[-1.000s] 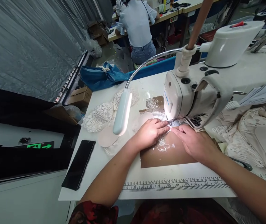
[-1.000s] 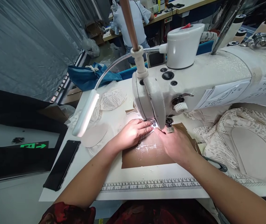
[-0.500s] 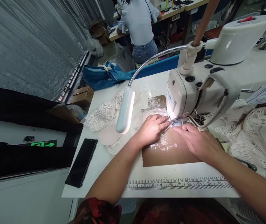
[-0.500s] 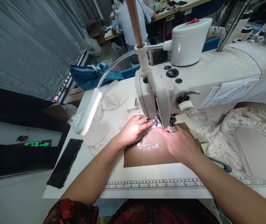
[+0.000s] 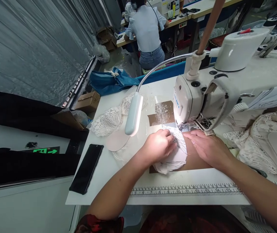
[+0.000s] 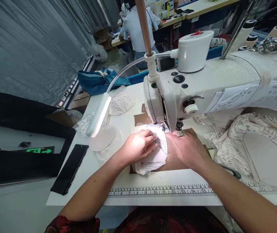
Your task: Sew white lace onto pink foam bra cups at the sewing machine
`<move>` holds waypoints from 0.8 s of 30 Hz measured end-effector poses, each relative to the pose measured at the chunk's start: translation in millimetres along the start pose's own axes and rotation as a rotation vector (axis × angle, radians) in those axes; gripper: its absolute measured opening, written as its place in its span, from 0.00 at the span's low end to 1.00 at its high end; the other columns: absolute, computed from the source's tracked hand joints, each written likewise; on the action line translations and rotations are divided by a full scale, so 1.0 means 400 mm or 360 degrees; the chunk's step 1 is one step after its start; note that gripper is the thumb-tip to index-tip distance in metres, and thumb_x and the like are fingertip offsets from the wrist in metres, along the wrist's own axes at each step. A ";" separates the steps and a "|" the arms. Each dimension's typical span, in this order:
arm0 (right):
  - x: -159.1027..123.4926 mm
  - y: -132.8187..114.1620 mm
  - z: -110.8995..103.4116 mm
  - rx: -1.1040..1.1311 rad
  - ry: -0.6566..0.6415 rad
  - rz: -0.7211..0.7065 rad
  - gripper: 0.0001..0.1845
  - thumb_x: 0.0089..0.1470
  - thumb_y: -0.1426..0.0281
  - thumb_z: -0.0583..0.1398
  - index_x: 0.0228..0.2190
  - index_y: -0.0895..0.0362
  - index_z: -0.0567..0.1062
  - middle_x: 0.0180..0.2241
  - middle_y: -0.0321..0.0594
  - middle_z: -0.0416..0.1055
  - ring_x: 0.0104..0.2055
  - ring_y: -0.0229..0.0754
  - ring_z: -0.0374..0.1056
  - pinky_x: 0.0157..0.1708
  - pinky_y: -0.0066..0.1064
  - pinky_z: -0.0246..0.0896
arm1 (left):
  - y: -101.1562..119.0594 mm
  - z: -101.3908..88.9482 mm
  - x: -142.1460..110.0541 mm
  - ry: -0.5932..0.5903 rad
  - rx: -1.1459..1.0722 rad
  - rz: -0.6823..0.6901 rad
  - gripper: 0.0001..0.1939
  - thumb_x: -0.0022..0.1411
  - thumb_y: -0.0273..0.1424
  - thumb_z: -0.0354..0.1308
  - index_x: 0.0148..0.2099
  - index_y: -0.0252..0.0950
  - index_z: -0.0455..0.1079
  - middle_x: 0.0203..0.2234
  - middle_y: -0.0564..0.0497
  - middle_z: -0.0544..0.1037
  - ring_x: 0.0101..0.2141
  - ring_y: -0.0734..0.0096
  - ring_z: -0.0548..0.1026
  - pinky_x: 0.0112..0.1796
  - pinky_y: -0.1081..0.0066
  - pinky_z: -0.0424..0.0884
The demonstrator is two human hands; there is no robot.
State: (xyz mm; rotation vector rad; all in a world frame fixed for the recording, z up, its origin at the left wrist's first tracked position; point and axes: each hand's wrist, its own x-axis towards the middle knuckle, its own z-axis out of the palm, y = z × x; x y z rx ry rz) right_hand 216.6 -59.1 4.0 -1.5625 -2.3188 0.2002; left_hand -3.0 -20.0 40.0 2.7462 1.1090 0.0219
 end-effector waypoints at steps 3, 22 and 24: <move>-0.001 0.000 -0.002 0.0029 0.0015 -0.0025 0.25 0.57 0.78 0.47 0.47 0.53 0.77 0.37 0.43 0.77 0.32 0.41 0.69 0.28 0.31 0.59 | 0.003 0.010 0.007 0.0022 -0.0088 0.0047 0.16 0.68 0.38 0.48 0.40 0.35 0.74 0.35 0.46 0.74 0.36 0.63 0.72 0.35 0.65 0.72; -0.005 -0.009 -0.004 -0.0060 0.0086 -0.0181 0.24 0.52 0.81 0.49 0.44 0.57 0.77 0.39 0.43 0.77 0.32 0.40 0.70 0.30 0.31 0.58 | -0.009 0.039 0.021 0.0095 -0.0050 0.0411 0.20 0.68 0.31 0.47 0.59 0.31 0.66 0.56 0.40 0.71 0.46 0.58 0.70 0.44 0.60 0.69; -0.008 -0.006 0.005 -0.0087 0.0067 -0.0155 0.24 0.52 0.81 0.49 0.44 0.56 0.77 0.39 0.42 0.76 0.32 0.39 0.68 0.29 0.30 0.56 | -0.007 0.041 0.020 0.0079 -0.0025 0.0424 0.20 0.69 0.30 0.47 0.60 0.32 0.66 0.56 0.41 0.71 0.45 0.60 0.71 0.43 0.61 0.69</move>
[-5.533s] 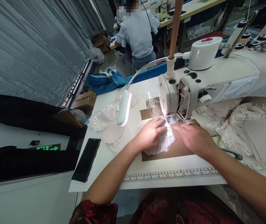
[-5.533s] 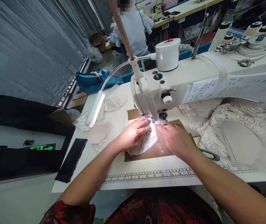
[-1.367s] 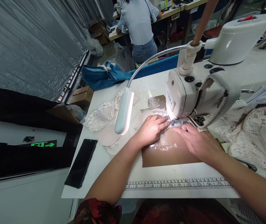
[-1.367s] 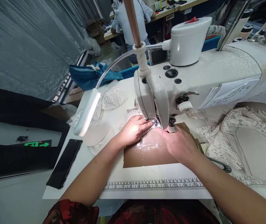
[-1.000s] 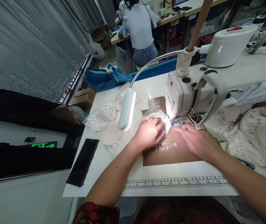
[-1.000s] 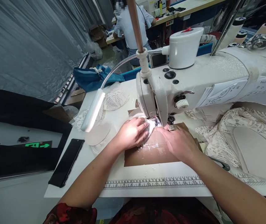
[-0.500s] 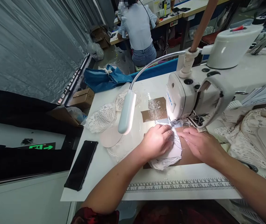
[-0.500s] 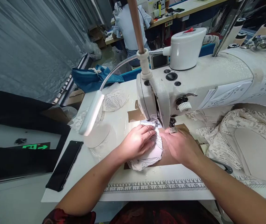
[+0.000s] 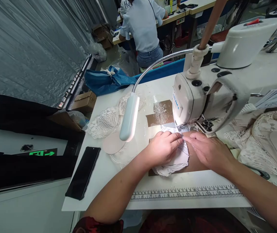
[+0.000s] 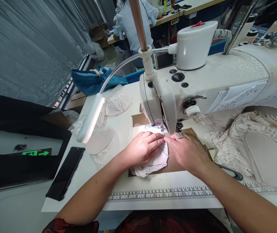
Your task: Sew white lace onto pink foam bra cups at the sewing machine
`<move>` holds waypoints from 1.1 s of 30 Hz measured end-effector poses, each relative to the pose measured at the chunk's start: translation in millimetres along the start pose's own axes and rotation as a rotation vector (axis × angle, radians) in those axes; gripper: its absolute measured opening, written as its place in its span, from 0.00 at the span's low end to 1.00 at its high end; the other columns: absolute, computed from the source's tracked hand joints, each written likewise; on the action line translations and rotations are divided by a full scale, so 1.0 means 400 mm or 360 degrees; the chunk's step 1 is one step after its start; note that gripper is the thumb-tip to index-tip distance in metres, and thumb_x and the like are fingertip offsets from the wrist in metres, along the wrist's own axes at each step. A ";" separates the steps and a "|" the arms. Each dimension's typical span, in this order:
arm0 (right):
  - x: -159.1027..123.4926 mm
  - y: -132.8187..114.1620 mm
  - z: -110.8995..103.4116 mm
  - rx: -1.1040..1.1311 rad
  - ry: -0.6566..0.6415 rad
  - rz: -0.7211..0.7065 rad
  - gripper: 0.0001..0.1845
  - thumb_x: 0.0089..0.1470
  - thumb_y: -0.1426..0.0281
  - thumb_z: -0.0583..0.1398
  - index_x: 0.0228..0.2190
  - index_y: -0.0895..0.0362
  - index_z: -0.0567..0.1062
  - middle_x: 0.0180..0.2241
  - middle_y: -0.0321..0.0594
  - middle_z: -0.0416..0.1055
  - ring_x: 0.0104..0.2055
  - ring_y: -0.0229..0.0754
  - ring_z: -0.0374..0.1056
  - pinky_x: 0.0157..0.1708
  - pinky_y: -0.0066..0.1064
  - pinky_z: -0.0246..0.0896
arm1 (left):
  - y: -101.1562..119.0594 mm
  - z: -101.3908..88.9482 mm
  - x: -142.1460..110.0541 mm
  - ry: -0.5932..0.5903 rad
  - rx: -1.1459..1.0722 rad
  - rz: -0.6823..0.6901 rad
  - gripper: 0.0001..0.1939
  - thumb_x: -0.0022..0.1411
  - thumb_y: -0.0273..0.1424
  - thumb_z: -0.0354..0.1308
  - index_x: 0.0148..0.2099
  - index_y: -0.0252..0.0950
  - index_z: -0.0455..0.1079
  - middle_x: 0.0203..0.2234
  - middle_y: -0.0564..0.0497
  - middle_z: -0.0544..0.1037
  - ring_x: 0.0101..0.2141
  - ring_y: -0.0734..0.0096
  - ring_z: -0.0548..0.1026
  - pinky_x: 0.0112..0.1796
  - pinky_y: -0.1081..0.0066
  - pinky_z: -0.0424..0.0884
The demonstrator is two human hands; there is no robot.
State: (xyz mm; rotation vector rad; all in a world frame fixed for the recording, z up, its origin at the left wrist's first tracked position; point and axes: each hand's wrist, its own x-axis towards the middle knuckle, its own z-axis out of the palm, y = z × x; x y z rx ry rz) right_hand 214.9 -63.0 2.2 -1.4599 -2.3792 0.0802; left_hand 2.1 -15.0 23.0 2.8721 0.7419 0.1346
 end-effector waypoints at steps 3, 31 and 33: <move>-0.002 0.003 0.010 -0.0046 -0.0020 0.0010 0.24 0.52 0.81 0.49 0.45 0.55 0.77 0.35 0.41 0.75 0.29 0.38 0.65 0.26 0.30 0.52 | 0.000 0.005 -0.003 -0.0009 0.0051 -0.0023 0.20 0.69 0.30 0.46 0.60 0.33 0.65 0.58 0.42 0.70 0.43 0.61 0.72 0.42 0.62 0.68; 0.017 -0.029 0.003 -0.0302 0.0008 0.0053 0.22 0.54 0.80 0.52 0.45 0.56 0.79 0.27 0.40 0.72 0.21 0.36 0.58 0.20 0.31 0.45 | -0.023 -0.002 -0.001 -0.0045 0.0087 -0.0059 0.23 0.67 0.31 0.48 0.62 0.33 0.64 0.61 0.43 0.67 0.44 0.57 0.67 0.44 0.59 0.66; 0.016 -0.028 0.004 -0.0293 0.0017 0.0048 0.23 0.54 0.80 0.53 0.46 0.56 0.79 0.28 0.39 0.73 0.23 0.37 0.60 0.20 0.31 0.46 | -0.024 -0.002 0.000 -0.0049 0.0079 -0.0062 0.22 0.68 0.32 0.48 0.62 0.33 0.65 0.60 0.43 0.67 0.45 0.57 0.67 0.45 0.59 0.66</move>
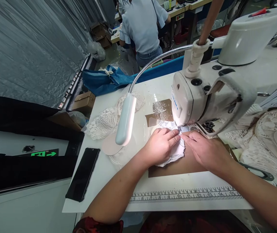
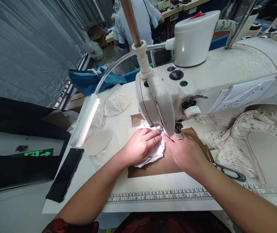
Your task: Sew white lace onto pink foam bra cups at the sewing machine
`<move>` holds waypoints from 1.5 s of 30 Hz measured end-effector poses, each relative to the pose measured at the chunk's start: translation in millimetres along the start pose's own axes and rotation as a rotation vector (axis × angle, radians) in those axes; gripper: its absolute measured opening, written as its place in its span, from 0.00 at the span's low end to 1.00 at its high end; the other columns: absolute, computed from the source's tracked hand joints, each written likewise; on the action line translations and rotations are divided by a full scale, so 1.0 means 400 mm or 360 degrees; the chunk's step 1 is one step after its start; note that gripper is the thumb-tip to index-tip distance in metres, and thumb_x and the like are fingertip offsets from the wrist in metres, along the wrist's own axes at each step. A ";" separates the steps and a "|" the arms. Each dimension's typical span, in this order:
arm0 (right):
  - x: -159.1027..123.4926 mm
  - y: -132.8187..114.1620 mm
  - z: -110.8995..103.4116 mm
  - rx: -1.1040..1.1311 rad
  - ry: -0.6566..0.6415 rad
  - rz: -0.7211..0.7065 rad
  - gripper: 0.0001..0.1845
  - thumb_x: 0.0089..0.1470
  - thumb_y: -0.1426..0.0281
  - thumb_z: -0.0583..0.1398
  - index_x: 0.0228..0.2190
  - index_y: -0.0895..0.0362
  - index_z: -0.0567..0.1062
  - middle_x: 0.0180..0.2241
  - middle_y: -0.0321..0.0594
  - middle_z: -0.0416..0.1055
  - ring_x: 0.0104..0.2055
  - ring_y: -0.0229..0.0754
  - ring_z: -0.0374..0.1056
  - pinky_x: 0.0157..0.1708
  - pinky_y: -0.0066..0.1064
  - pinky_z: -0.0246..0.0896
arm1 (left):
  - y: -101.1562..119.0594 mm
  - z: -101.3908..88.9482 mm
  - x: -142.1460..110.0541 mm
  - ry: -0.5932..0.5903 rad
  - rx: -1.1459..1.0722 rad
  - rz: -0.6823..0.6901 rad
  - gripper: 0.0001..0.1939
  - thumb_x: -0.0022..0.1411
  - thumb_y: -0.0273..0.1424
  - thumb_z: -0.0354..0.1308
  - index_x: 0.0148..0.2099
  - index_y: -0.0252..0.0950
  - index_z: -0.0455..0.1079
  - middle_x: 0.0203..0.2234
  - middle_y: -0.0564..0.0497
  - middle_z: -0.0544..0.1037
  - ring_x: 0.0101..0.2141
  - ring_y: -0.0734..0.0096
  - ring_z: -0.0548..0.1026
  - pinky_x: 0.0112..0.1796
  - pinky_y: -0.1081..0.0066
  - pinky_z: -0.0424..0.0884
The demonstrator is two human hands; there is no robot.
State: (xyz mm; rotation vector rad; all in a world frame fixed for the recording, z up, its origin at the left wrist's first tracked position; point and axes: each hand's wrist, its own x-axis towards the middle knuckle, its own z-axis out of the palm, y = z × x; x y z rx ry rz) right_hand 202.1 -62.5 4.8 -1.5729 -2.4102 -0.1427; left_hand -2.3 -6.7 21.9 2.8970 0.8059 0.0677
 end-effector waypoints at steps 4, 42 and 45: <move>-0.002 0.001 0.000 -0.0002 0.0008 -0.0007 0.23 0.53 0.80 0.54 0.47 0.56 0.79 0.30 0.39 0.74 0.24 0.38 0.63 0.20 0.32 0.46 | -0.002 0.004 0.003 0.0047 -0.0030 0.0001 0.20 0.68 0.30 0.49 0.60 0.33 0.67 0.59 0.45 0.69 0.48 0.58 0.68 0.47 0.59 0.66; -0.009 0.022 0.013 0.0179 -0.0070 0.0085 0.24 0.57 0.75 0.51 0.51 0.52 0.76 0.45 0.40 0.77 0.36 0.41 0.72 0.27 0.30 0.60 | -0.028 0.009 -0.011 0.0288 -0.0151 0.0240 0.19 0.69 0.38 0.47 0.52 0.34 0.72 0.52 0.42 0.74 0.48 0.58 0.69 0.49 0.58 0.63; -0.005 0.018 0.007 0.0063 -0.0067 -0.0089 0.24 0.54 0.78 0.52 0.48 0.53 0.77 0.39 0.39 0.77 0.32 0.40 0.70 0.23 0.31 0.54 | -0.032 0.014 -0.011 0.0279 -0.0130 0.0306 0.18 0.70 0.34 0.46 0.55 0.34 0.70 0.54 0.42 0.74 0.50 0.59 0.69 0.49 0.58 0.63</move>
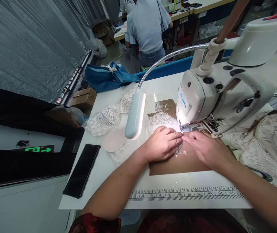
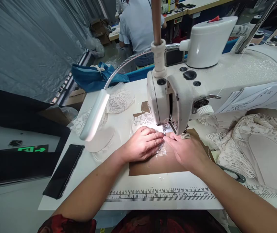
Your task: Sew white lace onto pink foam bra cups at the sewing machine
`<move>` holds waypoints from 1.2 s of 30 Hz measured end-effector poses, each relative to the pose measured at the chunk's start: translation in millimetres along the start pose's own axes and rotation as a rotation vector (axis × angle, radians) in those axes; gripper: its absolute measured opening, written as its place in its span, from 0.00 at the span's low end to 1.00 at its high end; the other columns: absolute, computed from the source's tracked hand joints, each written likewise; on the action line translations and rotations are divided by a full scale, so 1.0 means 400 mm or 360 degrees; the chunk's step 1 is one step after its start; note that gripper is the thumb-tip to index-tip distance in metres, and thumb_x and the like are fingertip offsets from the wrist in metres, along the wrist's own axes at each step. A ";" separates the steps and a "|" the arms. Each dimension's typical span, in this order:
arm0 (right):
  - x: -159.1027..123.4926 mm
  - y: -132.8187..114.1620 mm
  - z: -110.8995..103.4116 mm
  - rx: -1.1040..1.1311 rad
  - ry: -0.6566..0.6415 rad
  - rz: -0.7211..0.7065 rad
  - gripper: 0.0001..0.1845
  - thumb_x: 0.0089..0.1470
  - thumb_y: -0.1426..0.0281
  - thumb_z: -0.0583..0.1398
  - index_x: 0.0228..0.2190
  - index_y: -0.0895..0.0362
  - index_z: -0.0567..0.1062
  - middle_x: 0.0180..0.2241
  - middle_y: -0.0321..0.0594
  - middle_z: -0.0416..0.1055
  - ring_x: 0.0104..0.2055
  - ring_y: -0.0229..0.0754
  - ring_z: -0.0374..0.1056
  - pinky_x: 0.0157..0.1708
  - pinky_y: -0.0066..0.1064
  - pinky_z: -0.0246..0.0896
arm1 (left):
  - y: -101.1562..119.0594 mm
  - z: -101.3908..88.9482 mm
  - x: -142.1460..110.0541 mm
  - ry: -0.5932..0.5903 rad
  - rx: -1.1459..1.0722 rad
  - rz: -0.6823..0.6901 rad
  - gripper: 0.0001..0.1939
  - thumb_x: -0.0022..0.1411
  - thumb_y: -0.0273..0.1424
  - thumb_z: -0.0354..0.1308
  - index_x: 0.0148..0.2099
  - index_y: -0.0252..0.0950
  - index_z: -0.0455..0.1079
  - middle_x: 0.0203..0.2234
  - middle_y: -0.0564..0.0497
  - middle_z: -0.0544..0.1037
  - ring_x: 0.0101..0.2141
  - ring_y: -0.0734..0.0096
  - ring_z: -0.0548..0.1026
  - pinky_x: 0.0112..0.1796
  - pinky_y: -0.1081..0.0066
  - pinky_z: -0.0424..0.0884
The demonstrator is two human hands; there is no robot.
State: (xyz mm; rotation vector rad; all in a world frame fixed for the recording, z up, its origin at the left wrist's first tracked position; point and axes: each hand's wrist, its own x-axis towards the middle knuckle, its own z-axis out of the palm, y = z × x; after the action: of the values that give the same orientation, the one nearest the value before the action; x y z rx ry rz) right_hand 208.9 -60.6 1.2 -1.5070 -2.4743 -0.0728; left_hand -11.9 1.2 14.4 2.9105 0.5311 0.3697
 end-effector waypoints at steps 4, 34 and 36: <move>0.001 -0.001 0.002 -0.0083 -0.0009 -0.0050 0.24 0.53 0.80 0.53 0.47 0.55 0.78 0.35 0.40 0.76 0.30 0.40 0.69 0.22 0.31 0.51 | -0.005 0.002 -0.003 -0.0040 -0.0002 -0.0003 0.18 0.70 0.30 0.46 0.57 0.33 0.68 0.55 0.42 0.73 0.51 0.59 0.69 0.48 0.59 0.65; -0.010 -0.006 0.006 0.0100 -0.0027 -0.0189 0.22 0.51 0.83 0.53 0.43 0.58 0.77 0.30 0.41 0.69 0.33 0.41 0.59 0.31 0.32 0.49 | -0.011 0.008 -0.003 0.0018 -0.0062 -0.0015 0.19 0.69 0.30 0.46 0.58 0.31 0.67 0.55 0.42 0.73 0.52 0.59 0.70 0.49 0.58 0.66; -0.016 -0.006 0.004 0.0087 0.0000 -0.0177 0.22 0.50 0.83 0.53 0.43 0.58 0.77 0.30 0.40 0.69 0.32 0.41 0.58 0.31 0.32 0.48 | -0.007 0.007 -0.002 -0.0019 -0.0023 0.0007 0.19 0.70 0.31 0.46 0.58 0.31 0.68 0.56 0.42 0.73 0.52 0.59 0.69 0.49 0.58 0.66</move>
State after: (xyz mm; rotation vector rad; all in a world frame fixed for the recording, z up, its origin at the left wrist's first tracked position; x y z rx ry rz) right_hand 209.1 -66.9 -1.6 -1.3472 -2.5372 -0.0243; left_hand -12.9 3.0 11.0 2.8988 0.5185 0.3547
